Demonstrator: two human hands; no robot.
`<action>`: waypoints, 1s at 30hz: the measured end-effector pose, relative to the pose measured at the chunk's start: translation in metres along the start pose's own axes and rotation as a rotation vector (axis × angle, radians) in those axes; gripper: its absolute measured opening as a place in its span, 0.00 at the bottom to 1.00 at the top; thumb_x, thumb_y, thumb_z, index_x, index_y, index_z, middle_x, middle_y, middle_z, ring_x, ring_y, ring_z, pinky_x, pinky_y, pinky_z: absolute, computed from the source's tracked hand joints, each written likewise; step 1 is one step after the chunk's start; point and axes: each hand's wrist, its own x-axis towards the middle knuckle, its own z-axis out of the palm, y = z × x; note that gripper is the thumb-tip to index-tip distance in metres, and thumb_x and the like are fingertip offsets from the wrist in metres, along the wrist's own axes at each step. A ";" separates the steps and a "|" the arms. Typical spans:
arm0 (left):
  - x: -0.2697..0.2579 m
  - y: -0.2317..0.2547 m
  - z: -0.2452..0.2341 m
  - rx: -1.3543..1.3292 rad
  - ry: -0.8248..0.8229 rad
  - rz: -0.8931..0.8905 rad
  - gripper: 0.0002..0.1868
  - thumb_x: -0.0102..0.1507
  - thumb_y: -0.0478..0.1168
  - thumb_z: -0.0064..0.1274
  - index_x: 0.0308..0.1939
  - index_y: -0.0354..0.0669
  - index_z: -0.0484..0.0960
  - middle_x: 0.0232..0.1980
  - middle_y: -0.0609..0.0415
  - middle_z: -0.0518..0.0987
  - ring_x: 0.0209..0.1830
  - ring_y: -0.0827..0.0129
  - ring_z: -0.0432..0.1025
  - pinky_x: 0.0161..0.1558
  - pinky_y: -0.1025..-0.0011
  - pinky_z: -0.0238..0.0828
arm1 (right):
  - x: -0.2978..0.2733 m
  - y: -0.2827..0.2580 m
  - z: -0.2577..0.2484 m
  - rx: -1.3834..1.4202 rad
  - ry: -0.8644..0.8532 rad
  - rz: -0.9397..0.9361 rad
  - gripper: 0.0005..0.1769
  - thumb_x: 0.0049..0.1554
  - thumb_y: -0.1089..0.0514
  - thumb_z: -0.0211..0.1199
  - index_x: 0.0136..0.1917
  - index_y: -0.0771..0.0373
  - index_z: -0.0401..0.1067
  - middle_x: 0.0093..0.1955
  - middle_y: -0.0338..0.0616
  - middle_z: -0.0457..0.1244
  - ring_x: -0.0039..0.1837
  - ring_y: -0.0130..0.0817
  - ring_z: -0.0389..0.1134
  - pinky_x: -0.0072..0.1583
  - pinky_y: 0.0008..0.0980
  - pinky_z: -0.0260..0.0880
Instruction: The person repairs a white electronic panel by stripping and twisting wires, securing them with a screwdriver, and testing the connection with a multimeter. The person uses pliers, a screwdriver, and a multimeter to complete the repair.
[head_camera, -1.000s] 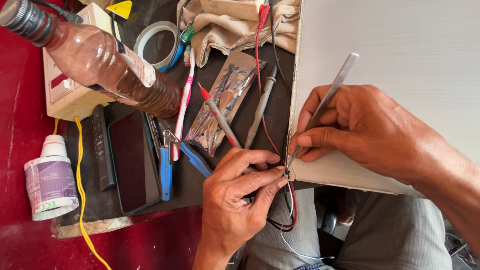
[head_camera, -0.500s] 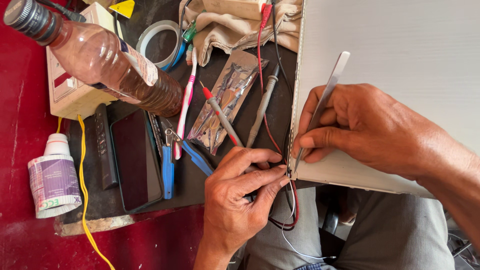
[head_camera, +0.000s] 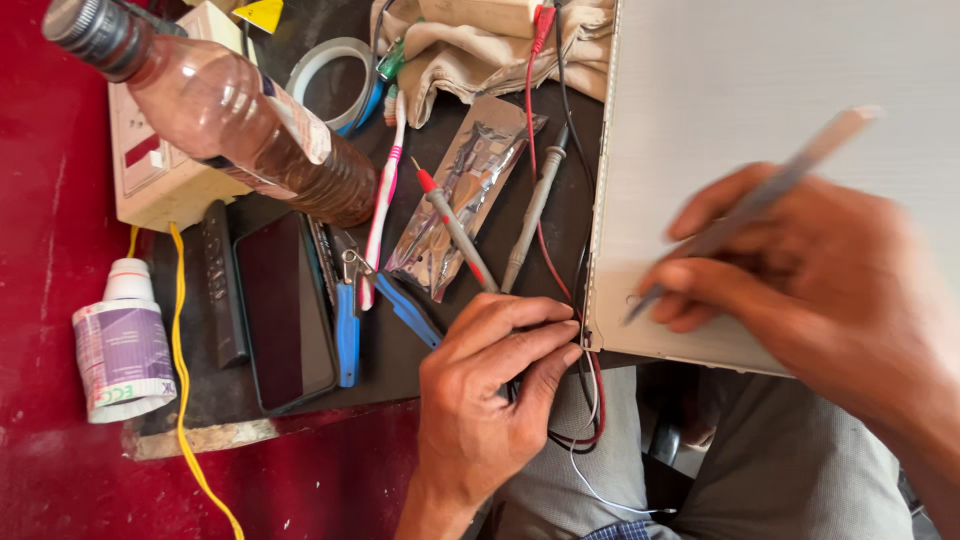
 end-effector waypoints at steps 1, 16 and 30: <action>-0.004 0.002 0.000 0.028 0.033 0.007 0.08 0.60 0.27 0.64 0.43 0.34 0.86 0.47 0.51 0.85 0.48 0.62 0.80 0.50 0.69 0.79 | -0.007 -0.002 -0.001 -0.021 0.076 0.004 0.13 0.59 0.65 0.65 0.56 0.73 0.70 0.43 0.56 0.71 0.44 0.41 0.80 0.45 0.36 0.80; -0.066 0.022 0.027 -0.031 0.113 -0.332 0.04 0.57 0.32 0.65 0.35 0.35 0.87 0.32 0.51 0.85 0.30 0.68 0.80 0.35 0.72 0.76 | -0.134 0.053 0.047 0.134 0.420 -0.106 0.09 0.61 0.64 0.58 0.55 0.64 0.63 0.43 0.56 0.71 0.51 0.44 0.79 0.52 0.42 0.81; -0.084 0.004 0.011 -1.186 -0.063 -1.007 0.12 0.64 0.33 0.59 0.49 0.27 0.83 0.34 0.46 0.82 0.26 0.74 0.72 0.26 0.75 0.69 | -0.180 0.143 0.118 0.085 -0.065 0.019 0.14 0.52 0.52 0.78 0.47 0.62 0.84 0.36 0.39 0.74 0.40 0.21 0.80 0.44 0.24 0.79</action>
